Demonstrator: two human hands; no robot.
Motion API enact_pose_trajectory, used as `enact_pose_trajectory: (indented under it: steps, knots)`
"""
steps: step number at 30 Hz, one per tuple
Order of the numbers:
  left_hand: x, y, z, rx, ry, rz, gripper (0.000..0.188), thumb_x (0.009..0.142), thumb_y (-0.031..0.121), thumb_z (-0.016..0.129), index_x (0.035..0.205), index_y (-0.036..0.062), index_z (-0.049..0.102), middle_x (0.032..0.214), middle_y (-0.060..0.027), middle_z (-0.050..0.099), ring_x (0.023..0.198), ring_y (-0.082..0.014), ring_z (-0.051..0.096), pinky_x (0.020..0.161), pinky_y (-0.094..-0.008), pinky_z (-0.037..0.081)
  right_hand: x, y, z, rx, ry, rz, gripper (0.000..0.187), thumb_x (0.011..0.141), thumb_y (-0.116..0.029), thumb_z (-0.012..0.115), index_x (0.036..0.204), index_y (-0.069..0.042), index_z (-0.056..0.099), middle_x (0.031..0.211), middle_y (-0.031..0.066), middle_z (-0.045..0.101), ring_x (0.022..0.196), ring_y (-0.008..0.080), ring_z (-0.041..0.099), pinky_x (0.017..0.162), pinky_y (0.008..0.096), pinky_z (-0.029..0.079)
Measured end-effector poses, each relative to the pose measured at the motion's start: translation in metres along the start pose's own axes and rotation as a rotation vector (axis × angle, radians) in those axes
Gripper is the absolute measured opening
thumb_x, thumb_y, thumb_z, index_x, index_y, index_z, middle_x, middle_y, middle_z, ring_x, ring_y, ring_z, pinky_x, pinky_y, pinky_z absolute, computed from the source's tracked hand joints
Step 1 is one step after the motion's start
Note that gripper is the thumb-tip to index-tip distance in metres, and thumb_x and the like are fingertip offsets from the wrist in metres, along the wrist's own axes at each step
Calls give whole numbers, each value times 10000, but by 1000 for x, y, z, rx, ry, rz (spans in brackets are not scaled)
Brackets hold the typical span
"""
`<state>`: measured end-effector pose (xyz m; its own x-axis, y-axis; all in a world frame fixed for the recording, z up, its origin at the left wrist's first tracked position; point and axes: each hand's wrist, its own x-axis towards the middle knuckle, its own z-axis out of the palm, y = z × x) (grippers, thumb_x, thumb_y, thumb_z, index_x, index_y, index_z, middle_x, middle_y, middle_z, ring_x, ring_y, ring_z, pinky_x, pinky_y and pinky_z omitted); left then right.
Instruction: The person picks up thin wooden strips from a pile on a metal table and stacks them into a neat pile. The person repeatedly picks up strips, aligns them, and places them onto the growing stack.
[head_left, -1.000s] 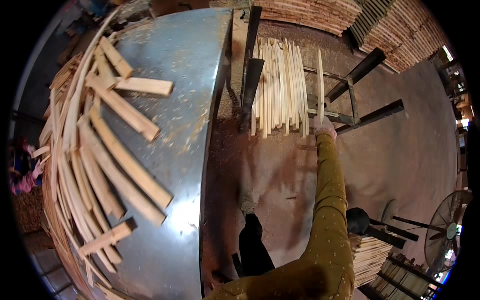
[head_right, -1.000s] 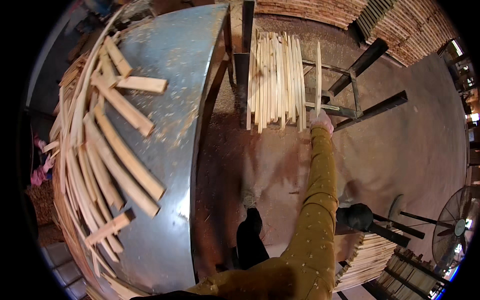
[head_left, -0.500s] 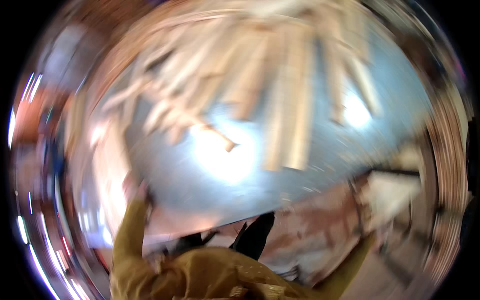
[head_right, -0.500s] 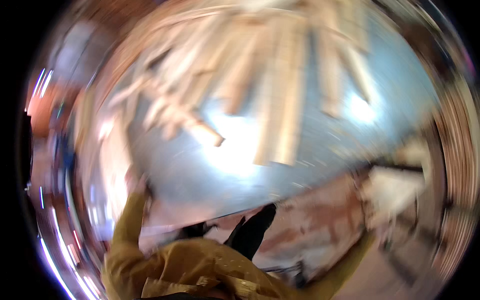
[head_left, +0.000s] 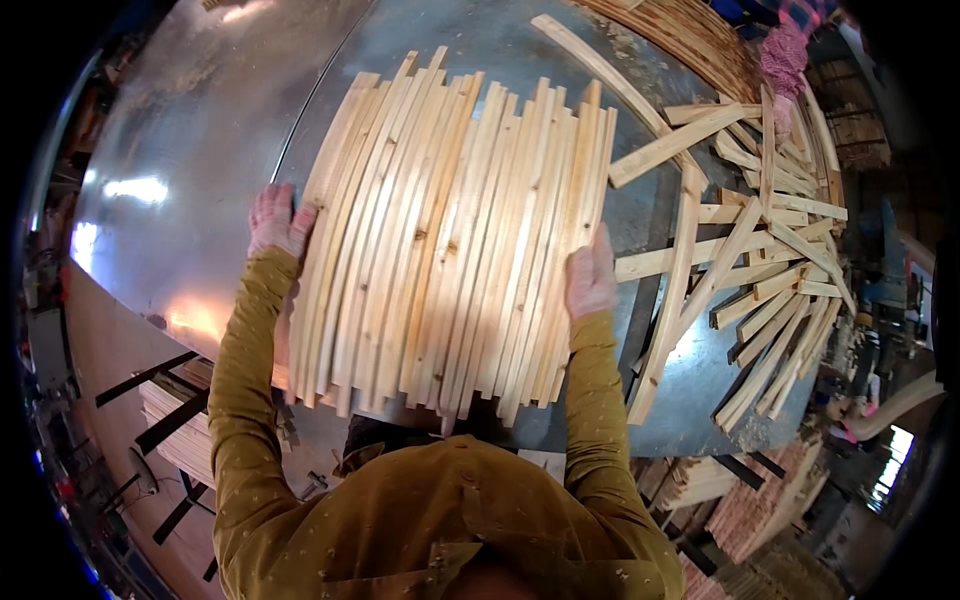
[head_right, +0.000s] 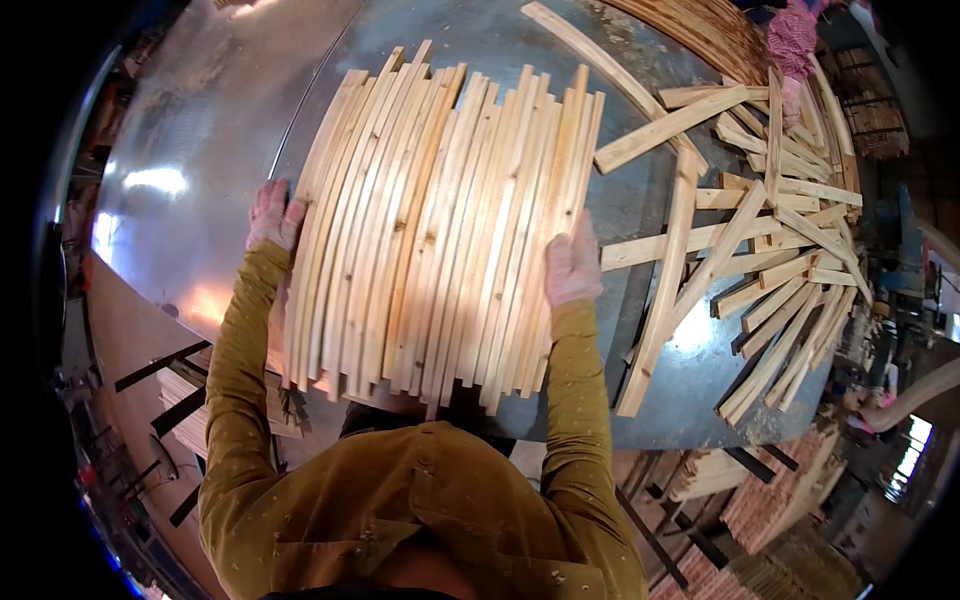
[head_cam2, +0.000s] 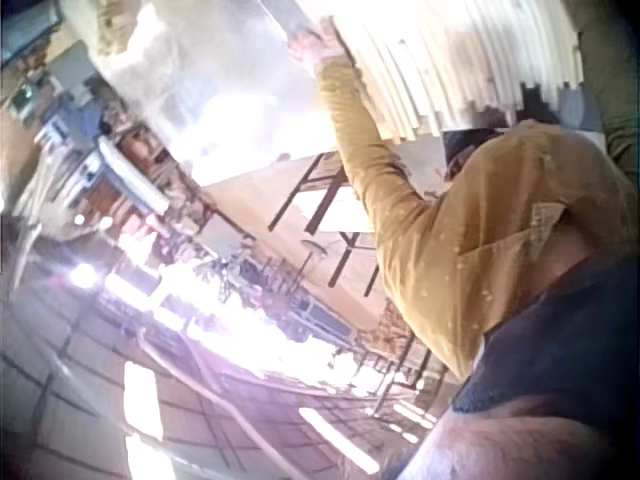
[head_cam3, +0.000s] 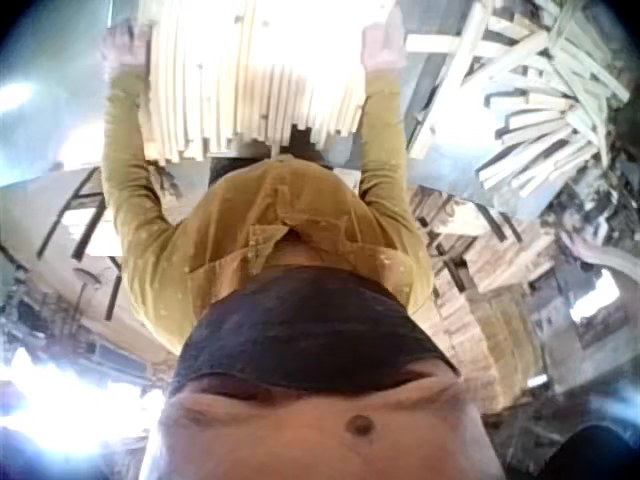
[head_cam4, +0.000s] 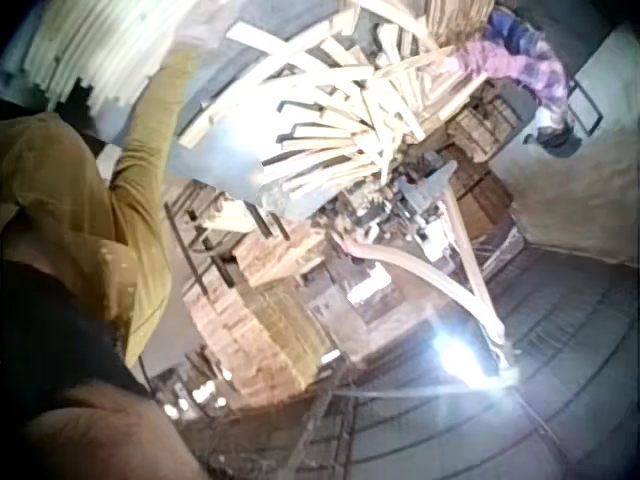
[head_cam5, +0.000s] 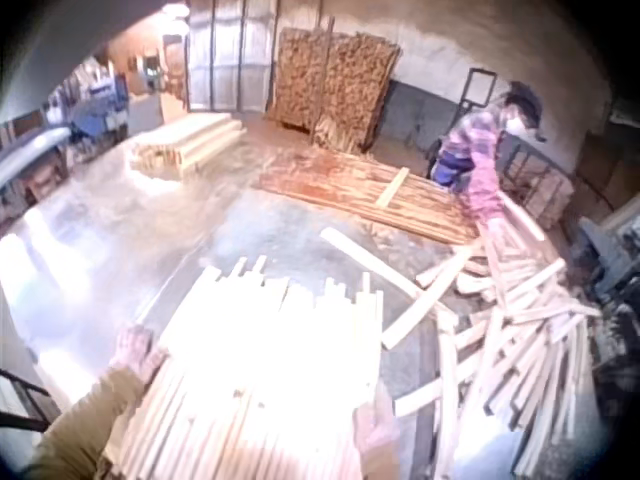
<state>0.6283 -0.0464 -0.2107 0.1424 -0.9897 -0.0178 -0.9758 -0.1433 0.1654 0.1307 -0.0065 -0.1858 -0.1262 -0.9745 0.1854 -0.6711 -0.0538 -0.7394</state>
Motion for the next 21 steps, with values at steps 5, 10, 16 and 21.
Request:
enact_pose_trajectory:
  steps: [5, 10, 16, 21]
  knots:
    - [-12, 43, -24, -265, 51, 259, 824, 889, 550, 591, 1469, 14, 354, 1491, -238, 371, 1404, -388, 315, 1186, -450, 212, 1, -15, 22, 378, 11, 282, 707, 916, -238, 627, 1480, 58, 321, 1498, 215, 399, 1393, 311, 375, 1147, 370, 278]
    - [1, 45, -45, -817, -151, -298, 801, 816, 264, 766, 1449, -14, 362, 1413, -205, 463, 1259, -323, 494, 1042, -407, 438, 5, -1, 26, 234, -138, 297, 624, 941, -316, 597, 1433, 27, 423, 1463, 223, 430, 1355, 333, 410, 1117, 376, 317]
    - [59, 27, -50, 10, -576, -20, 934, 844, 684, 569, 1443, -9, 383, 1411, -227, 463, 1247, -385, 507, 1060, -449, 410, 127, 22, 16, -453, -300, 114, 660, 942, -537, 505, 1347, -16, 546, 1434, 223, 457, 1313, 390, 435, 1100, 431, 349]
    - [77, 55, -34, -249, -114, 138, 961, 833, 671, 610, 1458, -8, 342, 1422, -231, 436, 1281, -367, 459, 1101, -469, 351, 139, -6, 31, -65, -385, 221, 776, 890, -431, 664, 1484, -41, 353, 1439, 220, 461, 1356, 358, 416, 1114, 433, 351]
